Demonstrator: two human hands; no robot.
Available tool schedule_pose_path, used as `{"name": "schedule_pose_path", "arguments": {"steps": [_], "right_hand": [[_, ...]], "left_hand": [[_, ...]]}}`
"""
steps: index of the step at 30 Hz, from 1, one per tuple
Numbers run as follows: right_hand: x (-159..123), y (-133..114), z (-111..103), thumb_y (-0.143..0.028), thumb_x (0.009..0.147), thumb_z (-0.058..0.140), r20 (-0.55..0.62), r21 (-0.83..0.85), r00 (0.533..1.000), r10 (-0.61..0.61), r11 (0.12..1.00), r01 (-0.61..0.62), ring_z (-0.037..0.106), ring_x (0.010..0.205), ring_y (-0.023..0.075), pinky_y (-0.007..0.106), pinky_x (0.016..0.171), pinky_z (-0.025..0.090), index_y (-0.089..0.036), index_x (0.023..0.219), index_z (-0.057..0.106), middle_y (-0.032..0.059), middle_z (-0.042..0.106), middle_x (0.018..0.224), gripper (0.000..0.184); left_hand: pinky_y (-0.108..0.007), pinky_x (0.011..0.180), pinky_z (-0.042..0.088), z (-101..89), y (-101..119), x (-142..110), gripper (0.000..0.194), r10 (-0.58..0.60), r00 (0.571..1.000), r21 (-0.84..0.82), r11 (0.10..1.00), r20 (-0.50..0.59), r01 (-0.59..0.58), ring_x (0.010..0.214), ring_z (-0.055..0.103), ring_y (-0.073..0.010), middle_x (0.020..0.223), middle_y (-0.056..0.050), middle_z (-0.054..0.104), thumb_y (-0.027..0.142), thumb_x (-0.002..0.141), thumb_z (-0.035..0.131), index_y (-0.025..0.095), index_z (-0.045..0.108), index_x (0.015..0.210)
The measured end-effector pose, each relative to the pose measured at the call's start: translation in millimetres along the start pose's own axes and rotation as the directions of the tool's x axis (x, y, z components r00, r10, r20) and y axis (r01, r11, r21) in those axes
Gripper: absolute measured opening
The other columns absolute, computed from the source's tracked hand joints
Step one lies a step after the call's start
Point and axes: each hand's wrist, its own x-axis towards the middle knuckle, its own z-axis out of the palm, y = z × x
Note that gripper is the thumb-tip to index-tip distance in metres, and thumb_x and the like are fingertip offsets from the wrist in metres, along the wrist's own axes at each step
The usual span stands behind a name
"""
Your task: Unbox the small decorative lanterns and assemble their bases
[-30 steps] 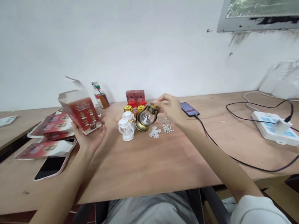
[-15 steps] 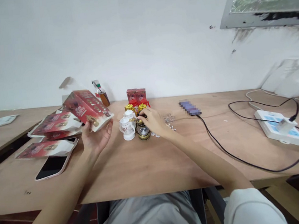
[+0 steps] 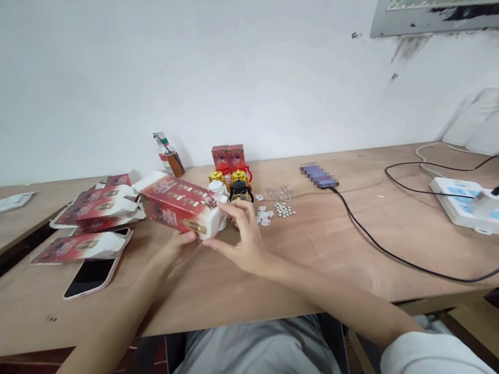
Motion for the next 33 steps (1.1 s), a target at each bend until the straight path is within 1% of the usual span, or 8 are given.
{"name": "schedule_pose_path", "arguments": {"steps": [3, 8, 11, 17, 21, 26, 30, 33], "right_hand": [[-14, 6, 0, -0.033, 0.078, 0.066, -0.104, -0.025, 0.994, -0.036, 0.999, 0.034, 0.049, 0.111, 0.0221, 0.038, 0.085, 0.051, -0.026, 0.128, 0.039, 0.0094, 0.046, 0.116, 0.057], [-18, 18, -1, -0.034, 0.079, 0.065, -0.077, -0.035, 0.992, -0.101, 0.994, 0.099, 0.054, 0.106, 0.0217, 0.038, 0.081, 0.052, -0.025, 0.122, 0.042, 0.0088, 0.053, 0.111, 0.050], [-14, 20, -3, -0.032, 0.078, 0.066, -0.077, -0.040, 0.986, -0.145, 0.989, 0.143, 0.056, 0.098, 0.0204, 0.038, 0.082, 0.051, -0.024, 0.110, 0.047, 0.0058, 0.055, 0.101, 0.038], [-13, 18, -4, -0.031, 0.078, 0.066, -0.086, -0.017, 0.985, -0.147, 0.989, 0.146, 0.055, 0.097, 0.0194, 0.037, 0.080, 0.050, -0.025, 0.113, 0.045, 0.0058, 0.054, 0.102, 0.042], [-15, 16, -4, -0.035, 0.072, 0.071, -0.075, -0.066, 0.986, -0.148, 0.988, 0.143, 0.053, 0.089, 0.0180, 0.034, 0.074, 0.049, -0.023, 0.094, 0.049, 0.0033, 0.049, 0.092, 0.033], [-18, 16, -3, -0.035, 0.077, 0.066, -0.054, -0.106, 0.998, -0.043, 0.994, 0.037, 0.051, 0.077, 0.0155, 0.029, 0.066, 0.047, -0.020, 0.068, 0.046, 0.0029, 0.045, 0.083, 0.026], [-18, 16, -7, -0.032, 0.081, 0.057, 0.033, -0.082, 0.993, -0.111, 0.990, 0.114, 0.056, 0.085, 0.0190, 0.034, 0.073, 0.049, -0.019, 0.081, 0.056, 0.0076, 0.054, 0.091, 0.013], [-18, 15, -11, -0.028, 0.081, 0.053, 0.107, -0.094, 0.960, -0.260, 0.958, 0.270, 0.057, 0.098, 0.0230, 0.038, 0.082, 0.048, -0.017, 0.107, 0.054, 0.0129, 0.058, 0.108, 0.028]], "left_hand": [[-0.039, 0.081, 0.052, 1.2, 1, -4, 0.043, -0.054, 0.998, 0.195, 0.979, 0.014, 0.050, 0.083, 0.066, -0.0265, 0.082, -0.005, 0.073, 0.027, 0.042, 0.085, 0.018, 0.071, 0.083], [-0.046, 0.097, 0.044, 2.7, 6, -5, 0.046, -0.021, 0.999, 0.293, 0.956, 0.030, 0.011, 0.103, 0.061, -0.0316, 0.096, -0.006, 0.072, 0.032, 0.046, 0.084, 0.020, 0.072, 0.089], [-0.047, 0.099, 0.042, -2.7, -1, -4, 0.049, -0.024, 0.999, 0.282, 0.959, 0.049, 0.010, 0.106, 0.060, -0.0332, 0.098, -0.007, 0.072, 0.039, 0.045, 0.084, 0.019, 0.072, 0.089], [-0.045, 0.103, 0.038, -14.0, -21, -1, 0.056, 0.019, 0.999, 0.129, 0.992, -0.042, -0.013, 0.115, 0.053, -0.0335, 0.110, -0.006, 0.068, 0.051, 0.048, 0.081, 0.022, 0.069, 0.095], [-0.045, 0.098, 0.042, -7.2, -21, 0, 0.060, -0.005, 1.000, 0.104, 0.995, -0.006, 0.006, 0.112, 0.056, -0.0335, 0.112, -0.009, 0.067, 0.049, 0.052, 0.080, 0.019, 0.066, 0.102], [-0.040, 0.091, 0.047, -0.2, -17, 2, 0.053, 0.099, 0.981, 0.141, 0.987, -0.166, -0.076, 0.100, 0.061, -0.0288, 0.097, -0.007, 0.069, 0.041, 0.048, 0.084, 0.017, 0.066, 0.091], [-0.039, 0.089, 0.048, 5.1, -13, 4, 0.051, 0.092, 0.979, 0.063, 0.995, -0.182, -0.081, 0.099, 0.062, -0.0284, 0.097, -0.007, 0.069, 0.041, 0.050, 0.082, 0.017, 0.065, 0.091], [-0.040, 0.090, 0.048, 10.8, -10, 4, 0.056, 0.041, 0.982, -0.048, 0.998, -0.184, -0.050, 0.103, 0.061, -0.0303, 0.099, -0.007, 0.070, 0.048, 0.053, 0.078, 0.017, 0.062, 0.096]]}}
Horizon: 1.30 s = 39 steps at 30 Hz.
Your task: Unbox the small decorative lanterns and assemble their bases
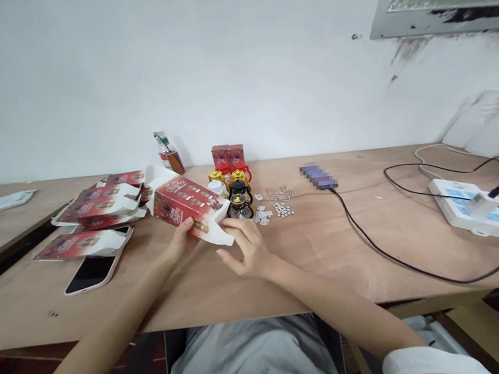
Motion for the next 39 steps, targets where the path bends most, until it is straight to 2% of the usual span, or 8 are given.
{"name": "schedule_pose_path", "arguments": {"steps": [2, 6, 12, 18, 25, 29, 36, 39], "right_hand": [[-1, 1, -1, -0.024, 0.080, 0.053, 0.029, -0.007, 0.995, -0.094, 0.996, 0.094, 0.059, 0.099, 0.0233, 0.038, 0.081, 0.048, -0.016, 0.115, 0.050, 0.0152, 0.058, 0.114, 0.035], [-4, 4, 3, -0.020, 0.078, 0.053, 0.007, -0.004, 0.979, -0.204, 0.979, 0.204, 0.060, 0.098, 0.0234, 0.038, 0.076, 0.049, -0.017, 0.111, 0.049, 0.0168, 0.057, 0.118, 0.034], [-9, 5, 15, -0.016, 0.078, 0.049, 0.006, -0.064, 0.970, -0.242, 0.968, 0.242, 0.063, 0.085, 0.0219, 0.034, 0.065, 0.051, -0.017, 0.119, 0.037, 0.0127, 0.063, 0.099, 0.043], [-7, 1, 16, -0.015, 0.080, 0.046, 0.005, -0.247, 0.988, -0.151, 0.958, 0.148, 0.063, 0.088, 0.0249, 0.036, 0.067, 0.051, -0.012, 0.127, 0.030, 0.0177, 0.064, 0.104, 0.050], [-6, 3, 13, -0.017, 0.084, 0.042, 0.135, -0.404, 0.987, 0.082, 0.915, -0.021, 0.060, 0.087, 0.0242, 0.037, 0.071, 0.048, -0.013, 0.125, 0.039, 0.0177, 0.057, 0.123, 0.042], [-7, 5, 13, -0.017, 0.082, 0.047, 0.191, -0.480, 0.969, 0.158, 0.876, -0.049, 0.056, 0.084, 0.0243, 0.038, 0.067, 0.047, -0.018, 0.112, 0.054, 0.0125, 0.053, 0.131, 0.031], [-7, 0, 15, -0.019, 0.083, 0.046, 0.160, -0.445, 0.969, 0.187, 0.890, -0.098, 0.055, 0.092, 0.0264, 0.040, 0.074, 0.047, -0.014, 0.116, 0.053, 0.0154, 0.047, 0.135, 0.034], [-4, 0, 12, -0.017, 0.083, 0.044, 0.149, -0.428, 0.966, 0.210, 0.895, -0.128, 0.057, 0.091, 0.0243, 0.038, 0.076, 0.048, -0.014, 0.125, 0.047, 0.0143, 0.045, 0.138, 0.042]], "left_hand": [[-0.041, 0.091, 0.048, 3.1, 2, 0, 0.059, -0.036, 0.999, -0.032, 0.999, -0.002, 0.036, 0.105, 0.060, -0.0317, 0.099, -0.009, 0.070, 0.052, 0.053, 0.076, 0.016, 0.062, 0.098], [-0.043, 0.091, 0.048, 5.2, 2, -1, 0.064, -0.098, 0.994, -0.025, 0.995, 0.041, 0.099, 0.106, 0.060, -0.0334, 0.102, -0.011, 0.069, 0.055, 0.053, 0.076, 0.015, 0.061, 0.101], [-0.042, 0.088, 0.049, 3.2, 1, -3, 0.065, -0.101, 0.993, 0.009, 0.995, 0.060, 0.100, 0.102, 0.062, -0.0330, 0.101, -0.010, 0.070, 0.053, 0.048, 0.079, 0.016, 0.061, 0.099], [-0.038, 0.087, 0.050, 3.6, 5, -1, 0.057, -0.056, 0.998, -0.002, 0.998, -0.026, 0.056, 0.102, 0.062, -0.0288, 0.095, -0.006, 0.070, 0.049, 0.051, 0.078, 0.018, 0.060, 0.096], [-0.034, 0.083, 0.050, 5.4, 11, 2, 0.043, 0.026, 0.990, -0.029, 0.999, -0.142, -0.030, 0.095, 0.063, -0.0245, 0.085, -0.002, 0.070, 0.043, 0.057, 0.072, 0.019, 0.061, 0.090], [-0.033, 0.080, 0.051, 8.1, 12, 2, 0.039, 0.056, 0.983, -0.027, 0.998, -0.172, -0.061, 0.090, 0.064, -0.0239, 0.081, -0.001, 0.070, 0.040, 0.054, 0.073, 0.019, 0.061, 0.084], [-0.034, 0.081, 0.049, 9.2, 13, 0, 0.039, 0.083, 0.987, -0.027, 0.996, -0.140, -0.087, 0.093, 0.064, -0.0257, 0.083, -0.002, 0.070, 0.041, 0.056, 0.072, 0.019, 0.063, 0.086], [-0.032, 0.083, 0.047, 9.1, 16, 1, 0.036, 0.115, 0.976, -0.057, 0.990, -0.186, -0.128, 0.091, 0.064, -0.0232, 0.081, 0.000, 0.070, 0.038, 0.055, 0.071, 0.019, 0.062, 0.084]]}}
